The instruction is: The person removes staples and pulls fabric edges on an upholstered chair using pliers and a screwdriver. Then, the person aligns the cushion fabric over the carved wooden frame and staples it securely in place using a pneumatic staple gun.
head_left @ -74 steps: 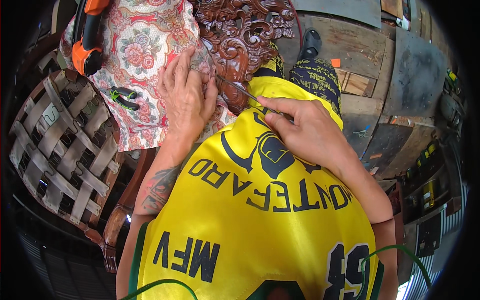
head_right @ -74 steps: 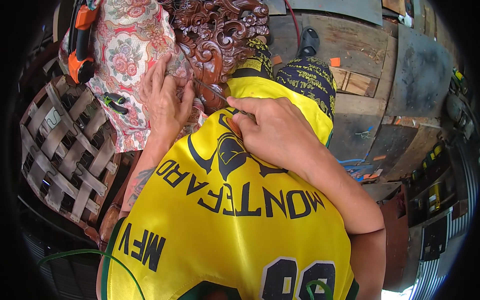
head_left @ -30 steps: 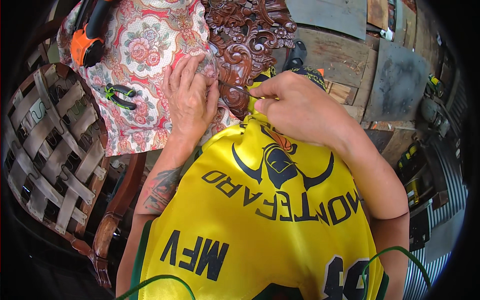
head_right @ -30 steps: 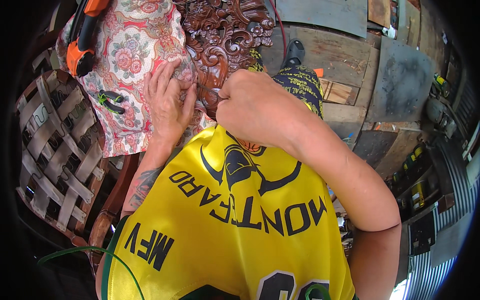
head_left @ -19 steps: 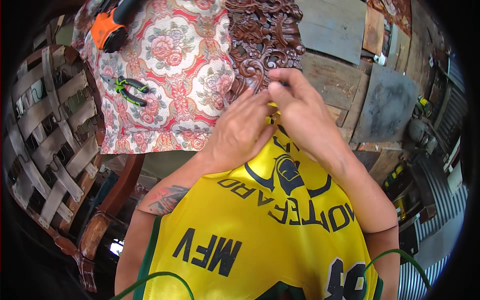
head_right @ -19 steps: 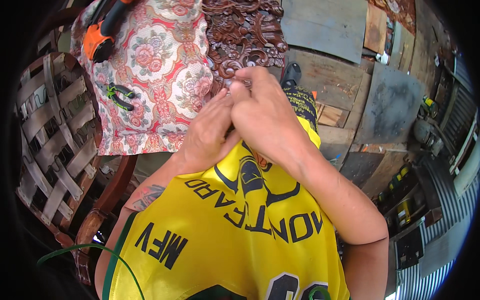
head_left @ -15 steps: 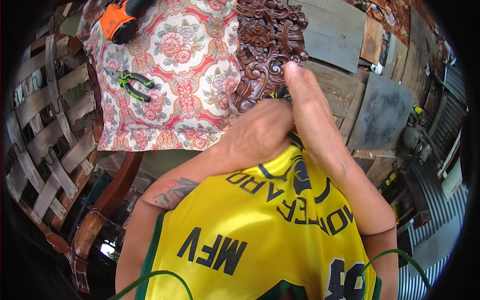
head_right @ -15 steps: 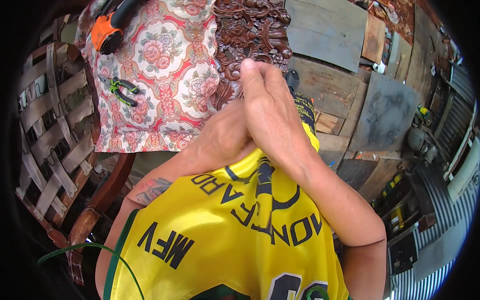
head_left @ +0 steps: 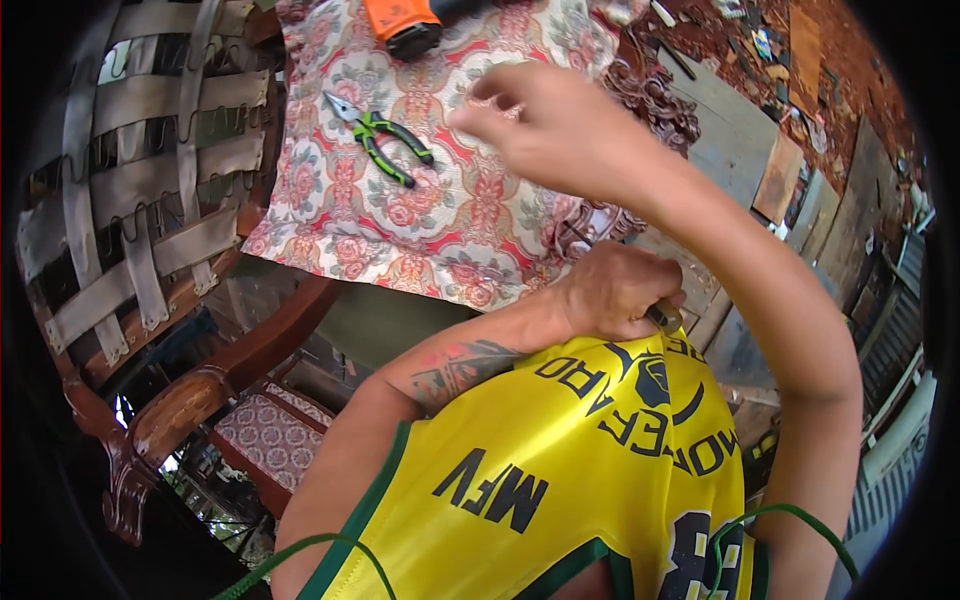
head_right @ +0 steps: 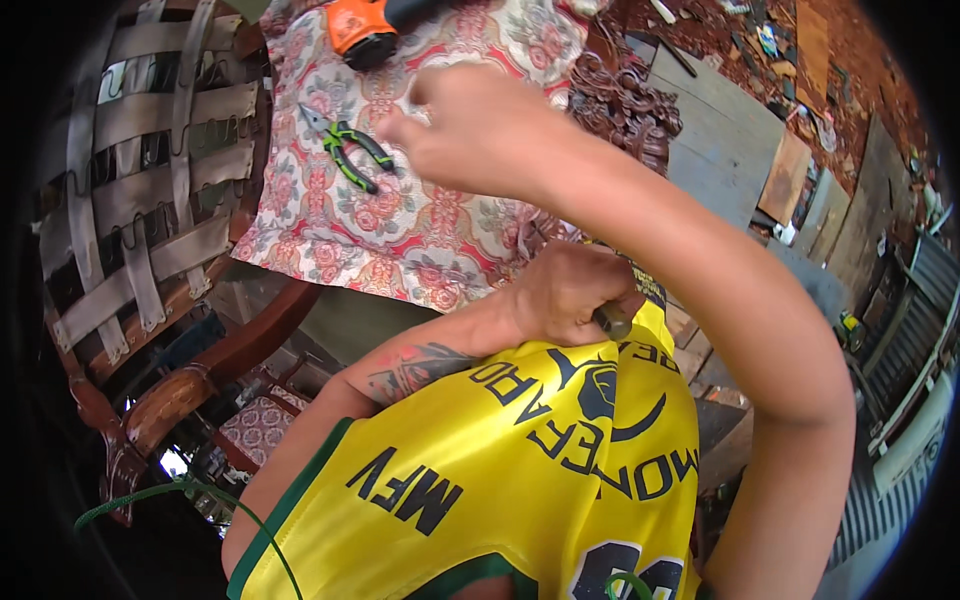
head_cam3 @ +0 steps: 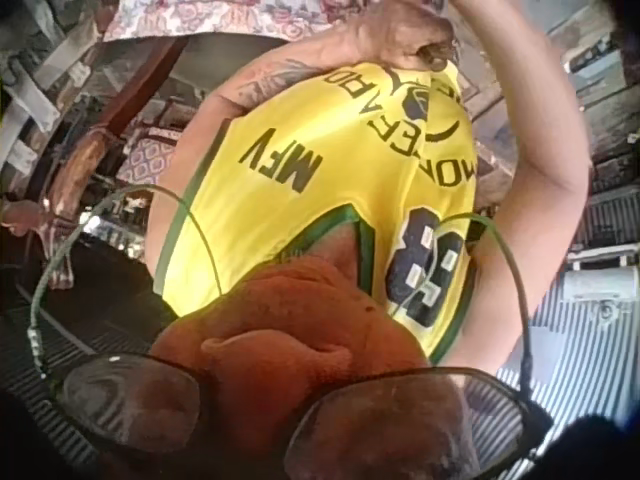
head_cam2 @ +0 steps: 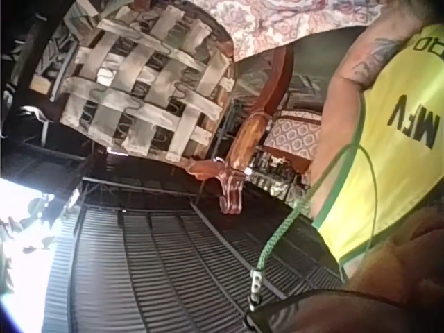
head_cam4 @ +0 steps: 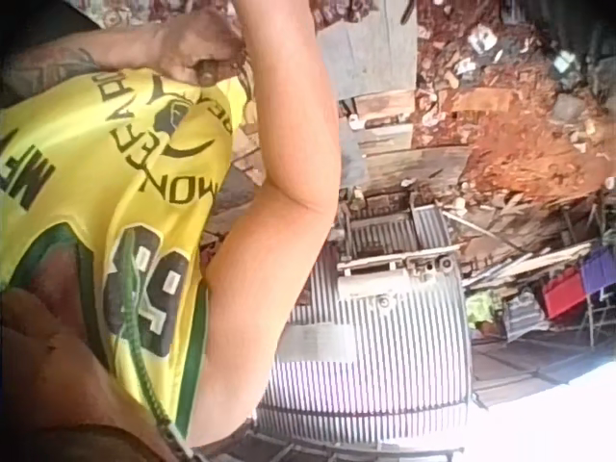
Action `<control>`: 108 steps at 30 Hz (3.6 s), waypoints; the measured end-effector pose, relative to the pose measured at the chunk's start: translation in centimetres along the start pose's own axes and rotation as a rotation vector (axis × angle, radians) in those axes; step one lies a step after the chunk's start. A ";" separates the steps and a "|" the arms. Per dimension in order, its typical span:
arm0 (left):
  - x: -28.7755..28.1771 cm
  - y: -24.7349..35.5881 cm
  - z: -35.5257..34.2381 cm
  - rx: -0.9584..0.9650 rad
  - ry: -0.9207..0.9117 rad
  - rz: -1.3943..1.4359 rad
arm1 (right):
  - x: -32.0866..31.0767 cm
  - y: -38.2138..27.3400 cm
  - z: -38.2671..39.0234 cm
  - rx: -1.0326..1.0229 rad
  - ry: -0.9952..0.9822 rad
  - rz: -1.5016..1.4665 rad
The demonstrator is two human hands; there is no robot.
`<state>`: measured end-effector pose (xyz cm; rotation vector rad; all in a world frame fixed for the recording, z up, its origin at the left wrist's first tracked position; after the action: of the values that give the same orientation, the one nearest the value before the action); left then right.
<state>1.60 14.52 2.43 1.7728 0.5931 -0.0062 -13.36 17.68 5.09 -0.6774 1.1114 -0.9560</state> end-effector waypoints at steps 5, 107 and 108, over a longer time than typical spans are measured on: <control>-0.9 0.8 0.4 0.022 0.096 -0.028 | 10.2 -4.2 -7.6 -0.109 -0.289 0.505; 5.0 -3.6 -0.3 -0.035 -0.074 -0.128 | -2.4 12.4 20.9 0.451 0.000 0.168; 5.0 -3.9 -0.1 -0.037 -0.079 -0.122 | -2.3 12.1 20.8 0.382 0.025 0.208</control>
<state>4.37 17.12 -2.58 1.6899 0.6392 -0.1481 9.49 25.04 2.52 -0.2344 0.9639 -0.9633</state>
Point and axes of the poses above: each hand's wrist, its own z-axis away from the middle knuckle, its own x-axis out of the palm, y = z × x, the point moved 9 cm from there along -z, towards the middle knuckle, and after that the axes turned 5 degrees about x, right-handed, at the moved point
